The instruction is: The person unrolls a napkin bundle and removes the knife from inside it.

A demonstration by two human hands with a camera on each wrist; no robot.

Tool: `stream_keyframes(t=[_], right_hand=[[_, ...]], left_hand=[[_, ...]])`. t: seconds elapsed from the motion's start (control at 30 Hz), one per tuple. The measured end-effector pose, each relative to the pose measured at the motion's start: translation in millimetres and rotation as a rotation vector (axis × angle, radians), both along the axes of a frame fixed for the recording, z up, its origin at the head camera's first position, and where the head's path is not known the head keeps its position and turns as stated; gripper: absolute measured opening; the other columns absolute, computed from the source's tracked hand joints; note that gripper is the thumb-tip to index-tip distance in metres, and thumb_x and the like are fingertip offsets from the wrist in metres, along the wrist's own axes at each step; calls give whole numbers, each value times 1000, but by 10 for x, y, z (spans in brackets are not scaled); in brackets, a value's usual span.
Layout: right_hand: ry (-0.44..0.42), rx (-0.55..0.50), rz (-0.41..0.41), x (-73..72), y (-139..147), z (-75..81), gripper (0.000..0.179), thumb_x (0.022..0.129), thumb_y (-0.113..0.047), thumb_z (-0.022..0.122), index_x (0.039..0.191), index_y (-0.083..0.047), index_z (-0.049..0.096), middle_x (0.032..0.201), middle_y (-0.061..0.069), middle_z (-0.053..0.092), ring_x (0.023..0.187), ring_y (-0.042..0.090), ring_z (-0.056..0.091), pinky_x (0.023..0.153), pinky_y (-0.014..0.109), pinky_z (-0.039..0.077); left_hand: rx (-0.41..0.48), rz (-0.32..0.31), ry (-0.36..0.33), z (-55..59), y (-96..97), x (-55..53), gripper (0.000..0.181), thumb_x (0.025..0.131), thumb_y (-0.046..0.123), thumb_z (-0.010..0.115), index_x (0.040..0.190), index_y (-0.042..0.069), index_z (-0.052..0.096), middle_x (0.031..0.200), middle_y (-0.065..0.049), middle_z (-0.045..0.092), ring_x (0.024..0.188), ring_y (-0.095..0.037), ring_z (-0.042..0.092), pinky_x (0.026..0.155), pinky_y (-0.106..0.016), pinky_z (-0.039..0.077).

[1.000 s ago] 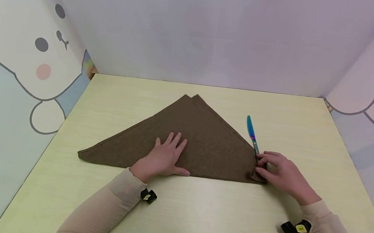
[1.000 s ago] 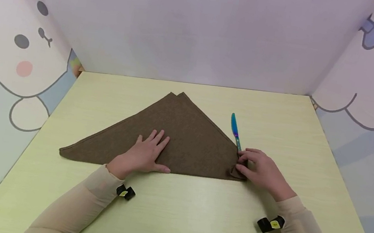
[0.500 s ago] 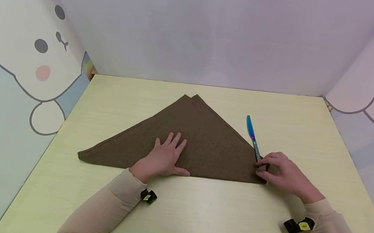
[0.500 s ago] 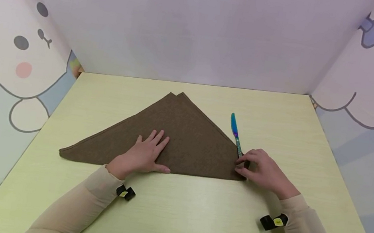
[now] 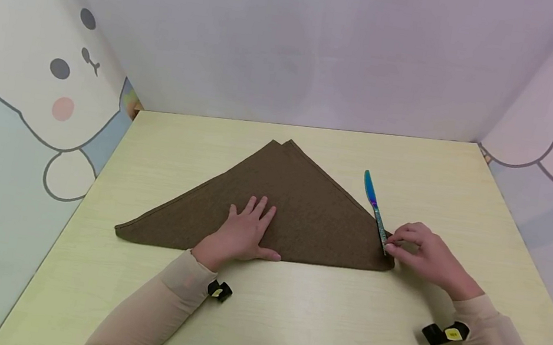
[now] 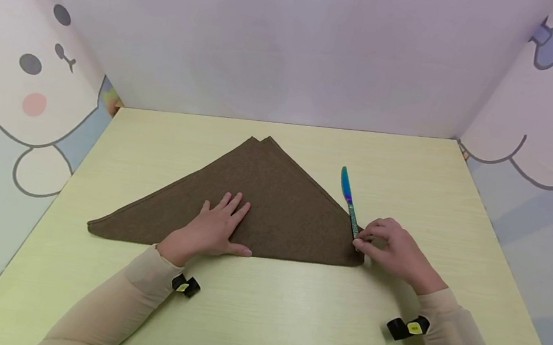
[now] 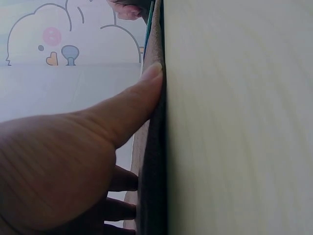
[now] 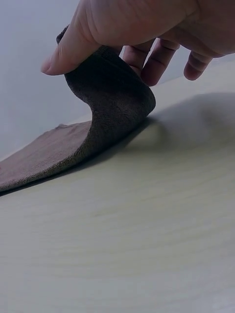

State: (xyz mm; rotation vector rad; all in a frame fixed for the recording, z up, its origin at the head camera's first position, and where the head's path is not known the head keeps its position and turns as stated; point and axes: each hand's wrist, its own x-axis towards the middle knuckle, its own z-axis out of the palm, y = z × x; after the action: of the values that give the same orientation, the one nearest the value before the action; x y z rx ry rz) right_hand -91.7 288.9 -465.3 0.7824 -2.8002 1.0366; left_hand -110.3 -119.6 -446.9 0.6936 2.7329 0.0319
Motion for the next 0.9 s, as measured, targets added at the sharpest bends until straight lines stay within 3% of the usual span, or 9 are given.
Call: stream_keyframes(t=[0.2,0.57,0.7,0.9], right_hand=[[48,-8,-34,11,20,26,17,83,-8,75,87,-24,73,90,-11,62,88,5,50,66,21,42],[12,-27,-47,30,158,125,18,83,-8,76,87,-25,74,88,-13,64,79,2,54,62,17,42],[-60,-15,-28,33,234,147,11,87,-10,72,91,-21,75,88,-11,65,72,4,54,61,18,42],[-224,-62,-35,53,301,164,13,88,-12,71,101,-14,73,97,-2,69,83,5,60,68,17,47]], left_hand=[[1,4,-6,-27,-4,-9,110,75,79,55,155,11,20,159,-17,10,145,-38,10,101,-69,23],[-4,6,-7,-43,-2,-13,110,75,79,55,155,11,20,159,-17,10,145,-38,10,101,-69,23],[-1,7,-13,-29,-1,-9,110,75,78,56,155,11,20,159,-17,10,145,-39,10,101,-69,22],[-1,10,-18,-29,-2,-12,111,75,78,56,155,11,19,159,-17,10,145,-38,10,102,-69,22]])
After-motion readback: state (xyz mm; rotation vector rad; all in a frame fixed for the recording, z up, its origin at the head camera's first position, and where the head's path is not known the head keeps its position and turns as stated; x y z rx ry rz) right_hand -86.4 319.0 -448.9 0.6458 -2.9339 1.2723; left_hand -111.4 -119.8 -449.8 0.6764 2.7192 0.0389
